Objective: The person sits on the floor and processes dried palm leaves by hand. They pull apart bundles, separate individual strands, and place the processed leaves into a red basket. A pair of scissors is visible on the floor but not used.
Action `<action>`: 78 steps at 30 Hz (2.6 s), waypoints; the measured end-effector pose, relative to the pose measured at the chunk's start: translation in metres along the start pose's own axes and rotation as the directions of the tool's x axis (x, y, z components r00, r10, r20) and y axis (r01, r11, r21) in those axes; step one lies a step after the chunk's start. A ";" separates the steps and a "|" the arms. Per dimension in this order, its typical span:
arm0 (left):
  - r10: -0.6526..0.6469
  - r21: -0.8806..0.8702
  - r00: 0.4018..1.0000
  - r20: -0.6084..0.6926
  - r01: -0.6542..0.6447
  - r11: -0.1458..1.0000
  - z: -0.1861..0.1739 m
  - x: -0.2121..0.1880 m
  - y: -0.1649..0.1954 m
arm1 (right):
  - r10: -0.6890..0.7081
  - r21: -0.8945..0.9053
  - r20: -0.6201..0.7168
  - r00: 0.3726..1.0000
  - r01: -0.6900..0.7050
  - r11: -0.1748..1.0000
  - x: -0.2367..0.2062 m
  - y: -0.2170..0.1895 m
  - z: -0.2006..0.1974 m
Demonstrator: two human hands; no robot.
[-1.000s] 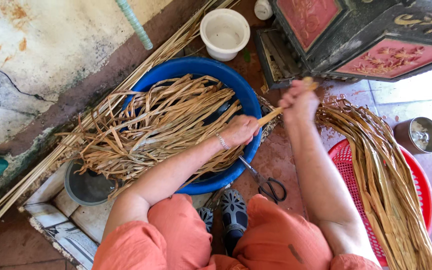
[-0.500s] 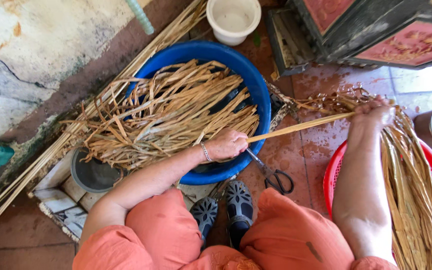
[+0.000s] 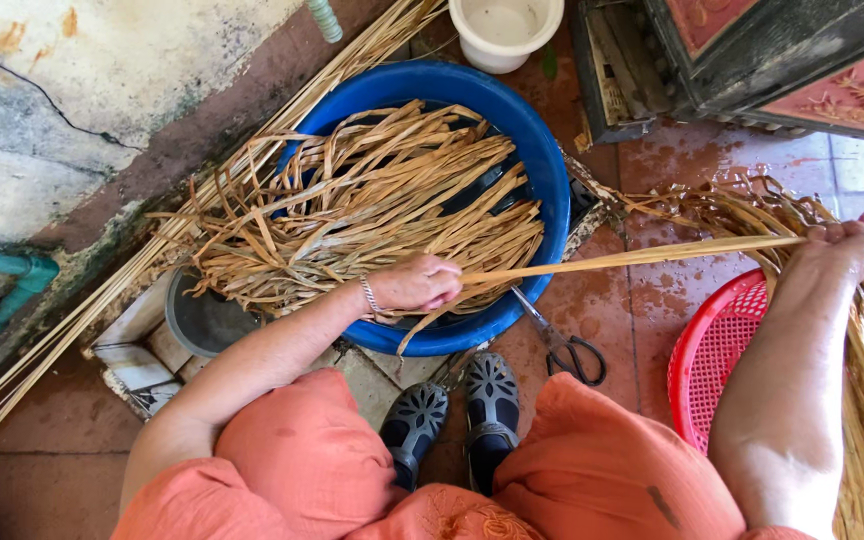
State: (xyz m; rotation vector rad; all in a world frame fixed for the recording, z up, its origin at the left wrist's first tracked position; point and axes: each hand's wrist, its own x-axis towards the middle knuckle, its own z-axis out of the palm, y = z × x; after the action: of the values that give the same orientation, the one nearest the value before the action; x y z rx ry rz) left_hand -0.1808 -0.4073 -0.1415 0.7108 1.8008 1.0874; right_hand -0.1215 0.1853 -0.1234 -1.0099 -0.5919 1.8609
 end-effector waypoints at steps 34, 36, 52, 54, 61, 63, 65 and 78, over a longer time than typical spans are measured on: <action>-0.063 -0.524 0.888 -0.455 -0.211 0.825 -0.027 0.097 -0.038 | 0.853 -0.955 0.101 0.512 -0.189 0.227 -0.216 0.198 0.057; -0.013 -0.504 0.895 -0.446 -0.239 0.830 -0.024 0.081 -0.017 | 0.859 -0.938 0.053 0.509 -0.269 0.217 -0.233 0.202 0.058; -0.121 -0.599 0.946 -0.301 -0.089 0.796 -0.004 0.083 0.025 | 0.621 -0.748 0.572 0.535 0.031 0.663 -0.254 0.174 0.075; -0.001 -0.506 0.935 -0.353 -0.190 0.841 -0.007 0.097 0.037 | 0.643 -0.760 0.550 0.533 0.001 0.650 -0.272 0.173 0.072; 0.110 -0.369 0.932 -0.347 -0.243 0.897 -0.011 0.129 0.073 | 0.614 -0.595 0.663 0.428 -0.197 0.780 -0.278 0.161 0.073; 0.067 -0.403 0.944 -0.323 -0.202 0.893 -0.011 0.134 0.084 | 0.605 -0.589 0.655 0.452 -0.195 0.784 -0.271 0.157 0.071; 0.069 -0.368 0.943 -0.327 -0.194 0.909 -0.009 0.137 0.092 | 0.595 -0.573 0.656 0.465 -0.207 0.793 -0.265 0.154 0.070; 0.246 0.175 0.880 -0.405 -0.189 0.966 0.036 0.160 0.109 | 0.478 -0.303 0.423 0.770 -0.378 0.875 -0.218 0.114 0.090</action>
State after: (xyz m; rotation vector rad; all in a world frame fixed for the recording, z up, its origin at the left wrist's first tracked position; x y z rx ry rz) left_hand -0.2155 -0.2154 -0.1149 0.8168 2.2193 1.3645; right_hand -0.1975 -0.0596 -0.0705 -0.8450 -0.9196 2.5486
